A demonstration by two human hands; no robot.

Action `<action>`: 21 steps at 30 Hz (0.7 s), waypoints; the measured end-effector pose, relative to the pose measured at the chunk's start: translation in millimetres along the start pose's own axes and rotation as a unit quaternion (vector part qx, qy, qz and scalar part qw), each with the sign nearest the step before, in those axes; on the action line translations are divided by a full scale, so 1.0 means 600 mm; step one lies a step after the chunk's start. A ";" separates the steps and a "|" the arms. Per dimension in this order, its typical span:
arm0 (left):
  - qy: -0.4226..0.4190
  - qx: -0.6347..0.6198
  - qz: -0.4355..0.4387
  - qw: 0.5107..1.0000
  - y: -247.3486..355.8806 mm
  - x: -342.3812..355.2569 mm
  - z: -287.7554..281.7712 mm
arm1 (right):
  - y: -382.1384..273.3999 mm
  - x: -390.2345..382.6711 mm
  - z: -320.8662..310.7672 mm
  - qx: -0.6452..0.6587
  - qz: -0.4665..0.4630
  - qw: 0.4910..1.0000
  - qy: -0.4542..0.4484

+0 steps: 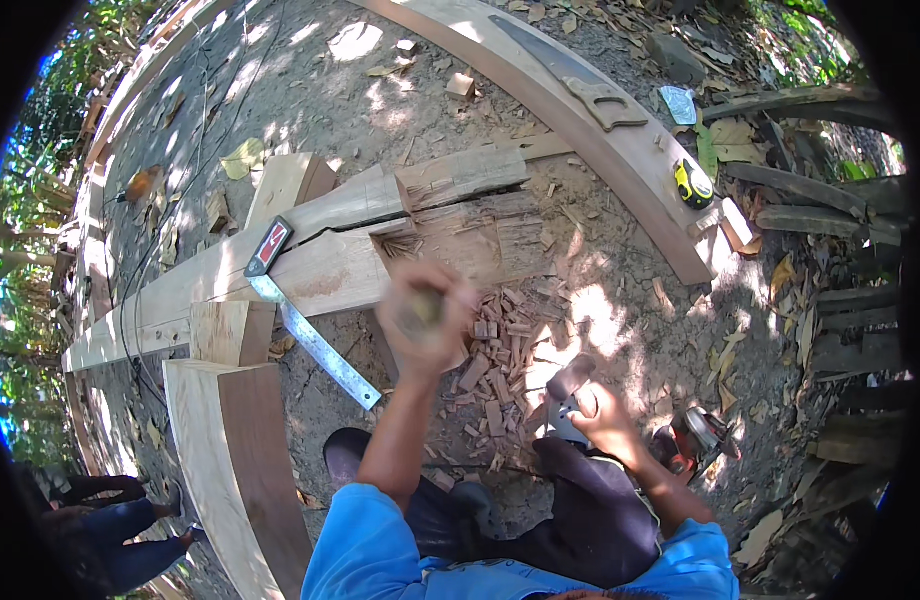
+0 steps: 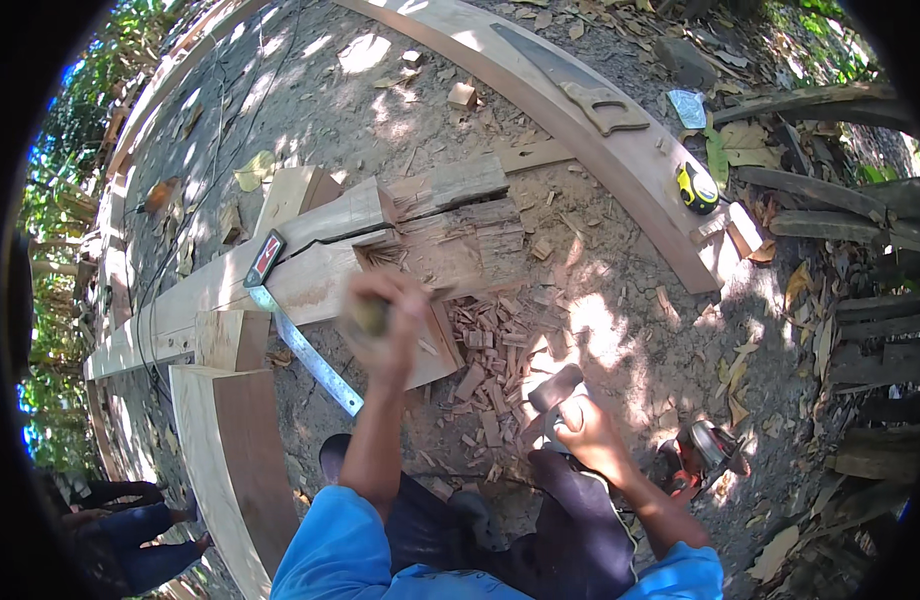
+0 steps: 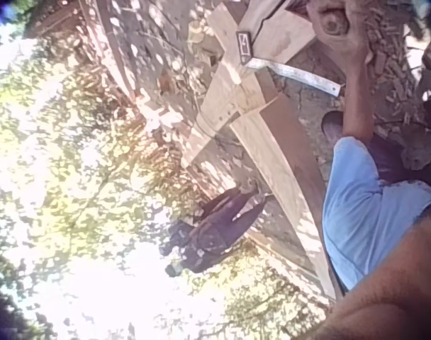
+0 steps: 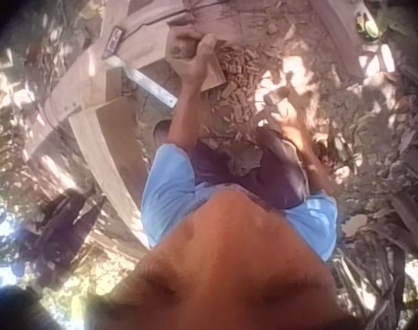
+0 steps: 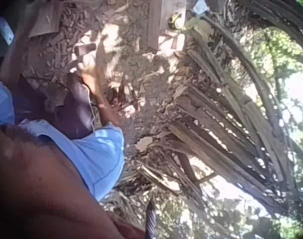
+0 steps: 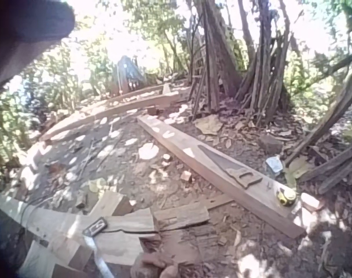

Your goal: Using a chisel and hammer to carve a mortise into a large wooden timber.

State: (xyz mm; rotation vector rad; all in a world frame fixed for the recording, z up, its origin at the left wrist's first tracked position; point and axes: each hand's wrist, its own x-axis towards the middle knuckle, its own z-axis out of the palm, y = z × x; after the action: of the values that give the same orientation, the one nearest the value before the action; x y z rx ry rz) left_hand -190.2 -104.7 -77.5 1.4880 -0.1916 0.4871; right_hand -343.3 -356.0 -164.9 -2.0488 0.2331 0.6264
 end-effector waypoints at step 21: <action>-0.102 0.030 0.016 0.994 -0.065 0.201 0.075 | -0.134 0.072 -0.156 0.085 -0.143 0.985 0.044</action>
State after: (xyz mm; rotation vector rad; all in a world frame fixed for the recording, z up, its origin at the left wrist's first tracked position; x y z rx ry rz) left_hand -58.9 -125.7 -58.8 1.5961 -0.3657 0.3689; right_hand -242.8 -388.5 -88.0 -1.9000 0.0395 0.3277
